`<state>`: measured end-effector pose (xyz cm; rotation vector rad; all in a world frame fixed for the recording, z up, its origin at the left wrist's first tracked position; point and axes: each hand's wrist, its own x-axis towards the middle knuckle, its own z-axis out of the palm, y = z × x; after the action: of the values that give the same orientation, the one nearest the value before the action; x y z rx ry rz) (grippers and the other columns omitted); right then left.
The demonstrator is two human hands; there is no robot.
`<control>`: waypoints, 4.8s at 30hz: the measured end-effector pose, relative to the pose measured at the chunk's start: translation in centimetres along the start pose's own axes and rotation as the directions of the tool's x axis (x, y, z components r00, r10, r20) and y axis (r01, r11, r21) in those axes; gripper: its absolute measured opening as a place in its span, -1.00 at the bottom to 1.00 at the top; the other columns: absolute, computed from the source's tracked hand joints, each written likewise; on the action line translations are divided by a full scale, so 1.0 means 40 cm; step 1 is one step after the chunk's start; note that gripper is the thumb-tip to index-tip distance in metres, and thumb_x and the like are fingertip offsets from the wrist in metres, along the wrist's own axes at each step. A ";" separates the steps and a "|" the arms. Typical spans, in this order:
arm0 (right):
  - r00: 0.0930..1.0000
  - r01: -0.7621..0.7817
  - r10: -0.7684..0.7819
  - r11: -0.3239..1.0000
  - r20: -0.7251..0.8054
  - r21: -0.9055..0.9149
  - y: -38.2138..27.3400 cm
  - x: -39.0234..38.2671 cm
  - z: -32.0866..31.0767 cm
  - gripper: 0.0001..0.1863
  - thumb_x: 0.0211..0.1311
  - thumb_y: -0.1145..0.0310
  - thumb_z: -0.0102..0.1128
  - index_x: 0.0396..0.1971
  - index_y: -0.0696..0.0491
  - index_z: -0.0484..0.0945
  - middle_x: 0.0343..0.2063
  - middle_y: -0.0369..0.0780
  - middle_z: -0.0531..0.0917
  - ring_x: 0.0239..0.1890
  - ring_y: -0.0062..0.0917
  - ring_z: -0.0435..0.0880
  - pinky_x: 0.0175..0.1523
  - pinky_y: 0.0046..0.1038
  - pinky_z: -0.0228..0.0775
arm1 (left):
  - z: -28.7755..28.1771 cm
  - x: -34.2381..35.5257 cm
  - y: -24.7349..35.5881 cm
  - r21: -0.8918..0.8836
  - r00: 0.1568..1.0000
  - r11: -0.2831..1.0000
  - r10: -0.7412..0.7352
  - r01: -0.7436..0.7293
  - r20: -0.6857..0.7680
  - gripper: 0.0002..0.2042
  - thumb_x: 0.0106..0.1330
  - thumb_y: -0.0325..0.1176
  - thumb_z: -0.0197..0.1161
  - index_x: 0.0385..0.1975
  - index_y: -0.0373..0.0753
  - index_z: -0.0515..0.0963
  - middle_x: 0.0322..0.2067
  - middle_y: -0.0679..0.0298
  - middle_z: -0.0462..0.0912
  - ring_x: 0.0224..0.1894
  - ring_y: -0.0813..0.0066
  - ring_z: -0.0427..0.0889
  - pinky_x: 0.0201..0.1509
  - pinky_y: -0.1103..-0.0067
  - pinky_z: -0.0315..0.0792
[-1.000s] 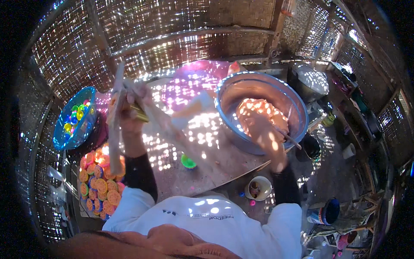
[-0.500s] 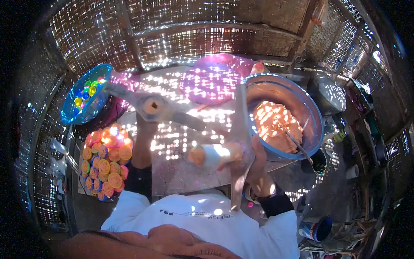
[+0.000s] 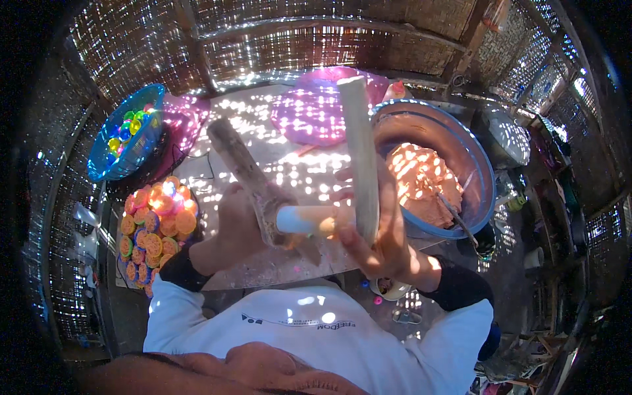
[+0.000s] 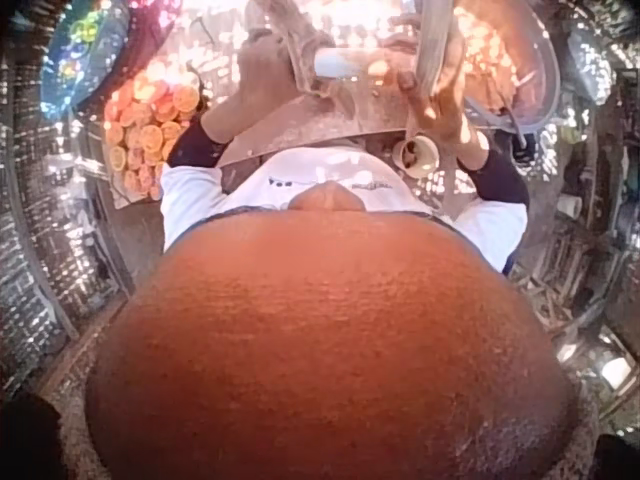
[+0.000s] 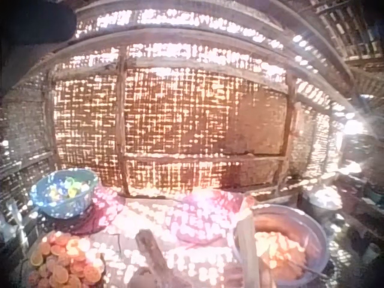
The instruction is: The person scoops orange batter from a large metal bowl into small colorful plastic cups using a wooden mold. They press the batter into the cups and arrange them on a tray. The person repeats this process for multiple cups.
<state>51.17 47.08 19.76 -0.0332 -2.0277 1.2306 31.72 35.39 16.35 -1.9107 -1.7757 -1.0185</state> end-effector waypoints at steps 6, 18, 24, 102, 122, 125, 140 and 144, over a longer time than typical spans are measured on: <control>0.984 0.085 -0.027 0.940 0.175 -0.331 0.053 -0.086 0.024 -0.10 0.00 0.14 0.19 0.18 0.23 -0.16 0.05 0.06 0.21 0.02 -0.21 0.36 -0.01 -0.25 0.33 | 0.068 -0.046 0.093 -0.105 0.961 0.979 -0.147 0.175 0.236 -0.68 -0.23 -0.13 0.33 -0.40 -0.02 0.54 -0.59 0.36 0.47 -0.56 0.43 0.50 -0.34 0.47 0.35; 0.358 -0.918 0.734 0.389 0.577 0.075 0.100 -0.068 -0.162 -0.14 0.00 -0.11 0.14 0.16 0.19 0.10 0.06 -0.06 0.32 0.01 -0.43 0.36 -0.06 -0.41 0.32 | 0.077 0.094 -0.064 -0.140 0.989 0.990 -0.010 0.032 0.151 -0.33 -0.33 -0.21 0.48 -0.07 -0.14 0.43 -0.08 0.19 0.49 -0.04 0.45 0.49 -0.03 0.43 0.36; 0.436 -0.855 0.659 0.517 0.613 0.052 0.075 -0.027 -0.154 -0.28 0.03 -0.16 -0.01 -0.05 0.21 0.33 -0.29 -0.26 0.46 -0.23 -0.64 0.37 -0.15 -0.63 0.19 | 0.100 0.190 -0.229 -0.879 0.989 -0.454 -0.102 -0.145 -0.111 -0.26 0.18 0.24 -0.13 0.18 -0.26 0.09 0.05 0.20 0.30 0.09 0.24 0.33 0.13 0.42 0.29; 0.595 -0.710 0.710 0.684 0.378 -0.168 0.148 -0.049 -0.075 -0.33 0.03 -0.17 0.12 -0.32 0.27 0.55 -0.63 -0.38 0.46 -0.59 -0.78 0.33 -0.53 -0.68 0.14 | 0.180 -0.105 -0.161 -0.745 0.809 0.317 -0.265 0.586 0.524 -0.64 0.34 -0.22 -0.13 0.05 -0.26 0.24 -0.02 0.12 0.35 0.09 0.36 0.25 0.19 0.47 0.10; 0.778 -0.617 0.577 0.776 0.251 0.128 0.278 -0.116 -0.080 -0.43 0.12 -0.16 0.01 -0.59 0.15 0.45 -0.70 -0.42 0.37 -0.59 -0.78 0.33 -0.53 -0.67 0.16 | 0.237 -0.293 0.060 0.195 0.790 0.876 -0.482 0.440 0.380 -0.34 0.12 -0.16 0.03 0.22 -0.28 0.04 0.19 0.14 0.01 0.17 0.08 -0.02 0.12 0.20 -0.07; 0.805 -0.581 0.546 0.806 0.233 0.116 0.288 -0.113 -0.084 -0.42 0.12 -0.17 0.00 -0.61 0.14 0.43 -0.69 -0.41 0.39 -0.60 -0.77 0.35 -0.53 -0.67 0.17 | 0.239 -0.283 0.067 0.329 0.785 0.869 -0.481 0.369 0.391 -0.33 0.07 -0.23 0.10 0.21 -0.29 0.06 0.19 0.23 0.05 0.18 0.16 -0.01 0.07 0.26 -0.01; 0.780 -0.598 0.513 0.779 0.357 0.186 0.300 -0.076 -0.015 -0.51 0.12 -0.06 0.09 -0.49 0.16 0.51 -0.69 -0.42 0.39 -0.62 -0.77 0.33 -0.54 -0.68 0.21 | 0.157 -0.071 -0.025 0.093 0.909 0.923 -0.344 0.373 -0.235 -0.50 -0.09 -0.12 0.36 -0.17 -0.26 0.44 -0.16 0.23 0.49 0.00 0.34 0.34 0.04 0.28 0.15; 0.706 -0.645 0.445 0.725 0.551 0.241 0.290 -0.028 0.020 -0.52 0.09 -0.02 0.13 -0.27 0.15 0.52 -0.45 -0.30 0.53 -0.40 -0.68 0.46 -0.33 -0.60 0.30 | 0.098 -0.051 -0.085 -0.640 0.897 0.653 -0.421 0.405 0.138 -0.51 -0.14 -0.30 0.40 -0.16 -0.30 0.42 -0.22 0.19 0.52 -0.13 0.34 0.48 -0.02 0.45 0.32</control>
<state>47.55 52.30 9.94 -0.1841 -2.1671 2.2436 29.57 37.11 11.50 -1.8337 -2.0747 -2.0626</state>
